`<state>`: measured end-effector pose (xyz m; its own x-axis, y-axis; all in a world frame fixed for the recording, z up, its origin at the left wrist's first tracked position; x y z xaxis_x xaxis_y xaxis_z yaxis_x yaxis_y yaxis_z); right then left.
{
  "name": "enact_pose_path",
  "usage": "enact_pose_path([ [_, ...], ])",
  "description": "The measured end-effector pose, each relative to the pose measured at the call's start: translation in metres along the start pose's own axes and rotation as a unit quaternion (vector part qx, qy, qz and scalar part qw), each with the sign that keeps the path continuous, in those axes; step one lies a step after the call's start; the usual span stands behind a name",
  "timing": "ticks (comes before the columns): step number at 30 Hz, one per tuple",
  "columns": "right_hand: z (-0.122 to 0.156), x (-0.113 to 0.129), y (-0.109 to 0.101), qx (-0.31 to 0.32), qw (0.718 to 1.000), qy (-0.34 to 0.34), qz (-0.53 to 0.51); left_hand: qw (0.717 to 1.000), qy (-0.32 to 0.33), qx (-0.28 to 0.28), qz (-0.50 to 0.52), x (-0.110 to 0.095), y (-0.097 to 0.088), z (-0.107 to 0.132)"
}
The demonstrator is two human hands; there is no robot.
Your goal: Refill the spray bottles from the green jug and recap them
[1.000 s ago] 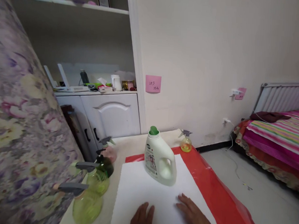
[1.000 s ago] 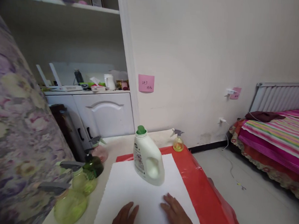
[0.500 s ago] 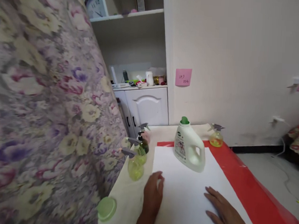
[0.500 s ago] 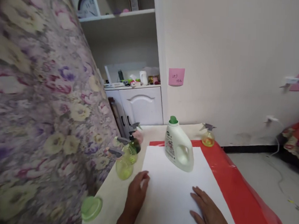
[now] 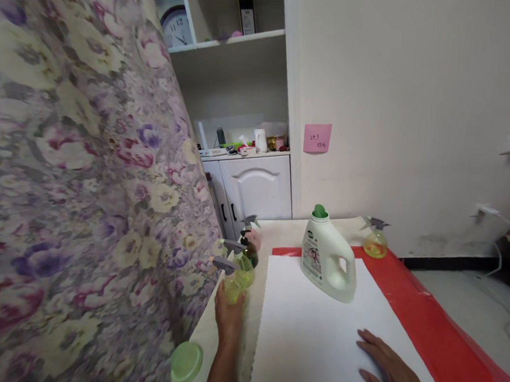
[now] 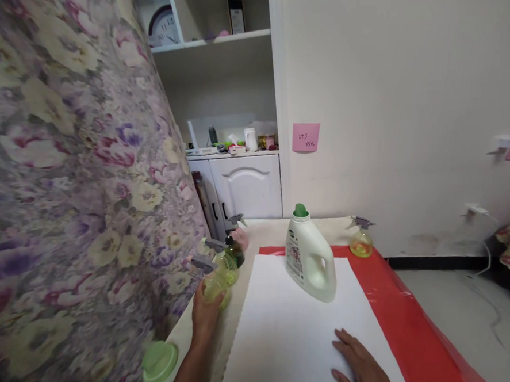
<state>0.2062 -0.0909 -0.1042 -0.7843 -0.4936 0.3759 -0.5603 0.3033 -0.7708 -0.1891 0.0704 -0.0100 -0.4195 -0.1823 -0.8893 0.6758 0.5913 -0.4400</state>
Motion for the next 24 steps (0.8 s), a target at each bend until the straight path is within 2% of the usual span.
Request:
enact_pose_path([
  [4,-0.001,0.001,-0.002,0.002,1.0,0.015,-0.003,0.998,-0.03,0.004,0.046,-0.003,-0.006,0.005],
  [8,-0.004,0.006,-0.005,0.006,1.0,0.021,-0.022,0.996,-0.027,0.035,0.079,-0.019,-0.019,0.027],
  [12,-0.01,0.009,-0.01,0.005,0.998,0.029,-0.049,0.972,-0.014,0.176,0.158,-0.042,-0.017,0.065],
  [17,-0.017,0.015,-0.021,0.041,0.994,0.04,-0.095,0.933,0.024,0.327,0.149,-0.059,0.005,0.112],
  [19,-0.022,0.025,-0.026,0.039,0.99,0.055,-0.121,0.92,0.027,0.361,0.152,-0.062,0.015,0.124],
  [21,-0.031,0.041,-0.028,0.01,0.981,0.087,-0.176,0.909,0.029,0.385,0.157,-0.065,0.022,0.135],
  [24,-0.054,0.072,-0.022,-0.033,0.948,0.102,-0.301,0.903,0.028,0.403,0.148,-0.069,0.029,0.15],
])
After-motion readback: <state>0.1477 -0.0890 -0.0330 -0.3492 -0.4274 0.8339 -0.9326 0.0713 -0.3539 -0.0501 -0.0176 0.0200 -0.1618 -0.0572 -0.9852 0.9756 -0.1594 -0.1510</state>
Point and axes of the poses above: each hand's wrist, its own z-axis away from the middle knuckle, its own y-axis out of the palm, x = y × z, the point moved 3 cm from there along -z, towards the middle knuckle, and after that the axes turned 15 degrees about -y, right-handed, at the moved point
